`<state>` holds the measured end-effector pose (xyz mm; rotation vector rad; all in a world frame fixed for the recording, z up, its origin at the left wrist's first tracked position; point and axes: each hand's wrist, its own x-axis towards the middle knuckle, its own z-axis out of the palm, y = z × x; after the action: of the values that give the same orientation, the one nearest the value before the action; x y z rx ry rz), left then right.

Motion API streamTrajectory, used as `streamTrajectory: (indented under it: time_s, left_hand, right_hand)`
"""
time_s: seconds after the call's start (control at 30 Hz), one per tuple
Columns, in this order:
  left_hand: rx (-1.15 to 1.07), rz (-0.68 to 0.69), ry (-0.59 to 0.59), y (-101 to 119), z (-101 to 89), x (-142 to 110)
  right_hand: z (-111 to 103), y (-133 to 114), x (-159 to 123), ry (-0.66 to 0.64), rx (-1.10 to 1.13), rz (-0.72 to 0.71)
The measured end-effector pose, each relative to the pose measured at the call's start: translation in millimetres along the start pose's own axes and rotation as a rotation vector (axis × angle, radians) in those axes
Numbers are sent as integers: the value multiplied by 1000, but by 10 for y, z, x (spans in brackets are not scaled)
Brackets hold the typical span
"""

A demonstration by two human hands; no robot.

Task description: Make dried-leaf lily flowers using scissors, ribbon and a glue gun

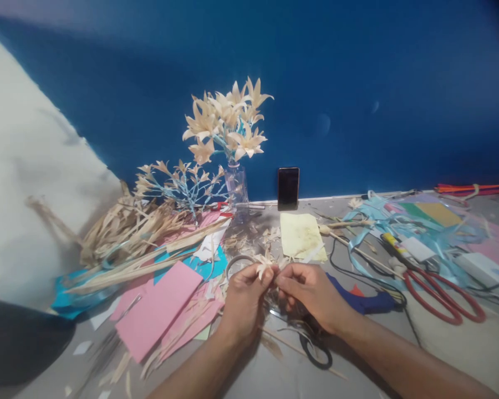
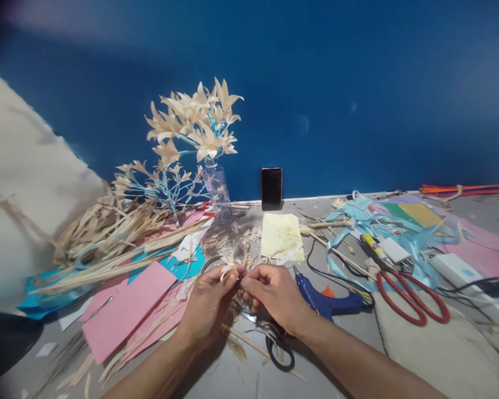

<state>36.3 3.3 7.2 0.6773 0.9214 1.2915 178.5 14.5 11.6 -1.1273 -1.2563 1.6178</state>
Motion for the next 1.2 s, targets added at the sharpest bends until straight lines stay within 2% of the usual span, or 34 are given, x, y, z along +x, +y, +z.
streamTrajectory:
  time_s: [0.23,0.43,0.57,0.73,1.2]
  left_hand:
    - [205,145,-24,55,-48,-73]
    - [366,310,-36,122,-41,-137]
    - [366,333,-36,129,-32,-159]
    - [397,379,-62,143,-30,-165]
    - [409,383,-76,144,-16,-176]
  right_hand:
    - [-103,-12,-8,-46,-73,-103]
    - [-93,-8,-16,-109,-32,-131]
    - [-74,-15,-21,-133,-1,-124]
    - [-87,-14,-30,-130,-76,-112]
    - [-60,2,-43,-98,-11,-63]
